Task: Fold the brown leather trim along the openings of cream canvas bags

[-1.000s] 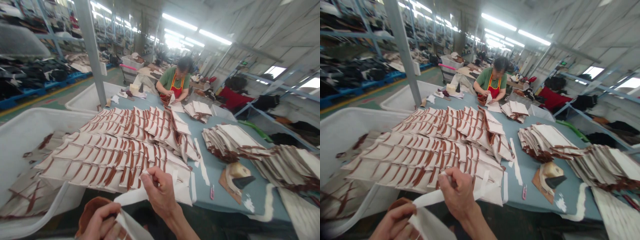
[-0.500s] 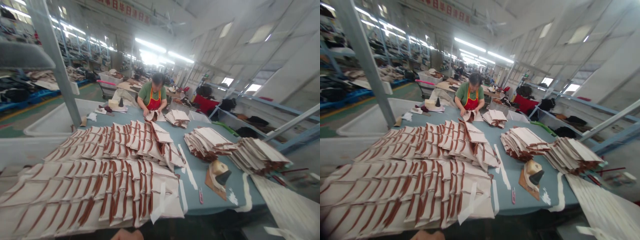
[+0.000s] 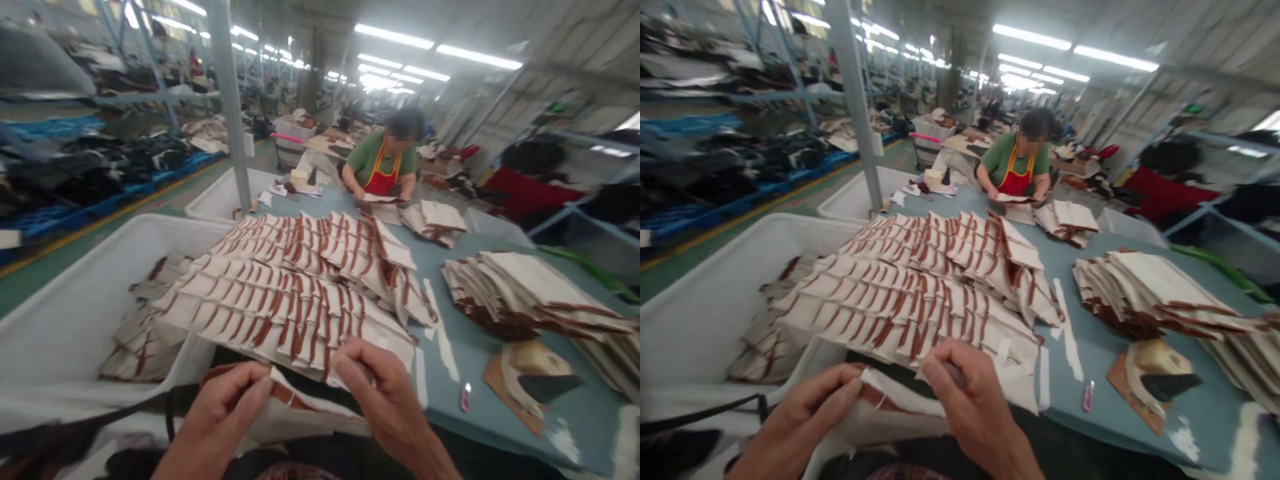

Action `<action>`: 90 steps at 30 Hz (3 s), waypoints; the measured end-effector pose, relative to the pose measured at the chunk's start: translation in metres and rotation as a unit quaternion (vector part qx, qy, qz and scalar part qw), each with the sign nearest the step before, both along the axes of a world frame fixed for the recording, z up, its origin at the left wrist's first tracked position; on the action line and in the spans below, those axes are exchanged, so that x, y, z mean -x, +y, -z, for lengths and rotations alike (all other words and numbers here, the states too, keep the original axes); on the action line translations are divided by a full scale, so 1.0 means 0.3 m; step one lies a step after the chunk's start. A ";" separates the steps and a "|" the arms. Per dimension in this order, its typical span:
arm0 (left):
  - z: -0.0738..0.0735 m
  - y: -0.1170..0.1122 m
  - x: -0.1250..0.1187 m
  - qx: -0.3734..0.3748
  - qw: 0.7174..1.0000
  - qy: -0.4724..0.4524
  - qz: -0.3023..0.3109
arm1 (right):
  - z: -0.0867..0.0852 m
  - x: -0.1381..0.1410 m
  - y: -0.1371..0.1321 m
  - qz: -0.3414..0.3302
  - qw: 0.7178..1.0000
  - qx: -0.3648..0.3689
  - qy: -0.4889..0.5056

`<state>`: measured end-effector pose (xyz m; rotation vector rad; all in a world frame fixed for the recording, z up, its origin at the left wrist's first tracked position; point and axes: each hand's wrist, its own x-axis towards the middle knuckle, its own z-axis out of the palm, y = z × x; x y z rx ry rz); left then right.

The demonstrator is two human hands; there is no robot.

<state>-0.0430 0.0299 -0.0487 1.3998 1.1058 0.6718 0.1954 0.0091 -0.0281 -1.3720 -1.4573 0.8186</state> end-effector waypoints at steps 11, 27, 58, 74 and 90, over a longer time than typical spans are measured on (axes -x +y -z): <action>-0.053 0.031 0.037 0.031 0.993 -0.110 -0.019 | -0.081 0.161 -0.028 -0.105 0.986 -0.077 -0.103; -0.023 0.027 0.038 0.082 0.982 -0.166 -0.024 | -0.066 0.191 -0.010 -0.060 0.990 -0.058 -0.116; 0.005 0.038 0.061 0.022 0.996 -0.088 -0.010 | -0.022 0.249 0.022 -0.006 0.995 0.019 -0.101; -0.010 -0.014 0.067 -0.011 0.998 -0.057 -0.033 | 0.052 0.287 0.031 0.023 0.998 0.037 -0.043; -0.041 -0.057 0.008 -0.144 0.980 0.066 -0.122 | 0.108 0.257 0.050 -0.205 0.930 0.222 0.211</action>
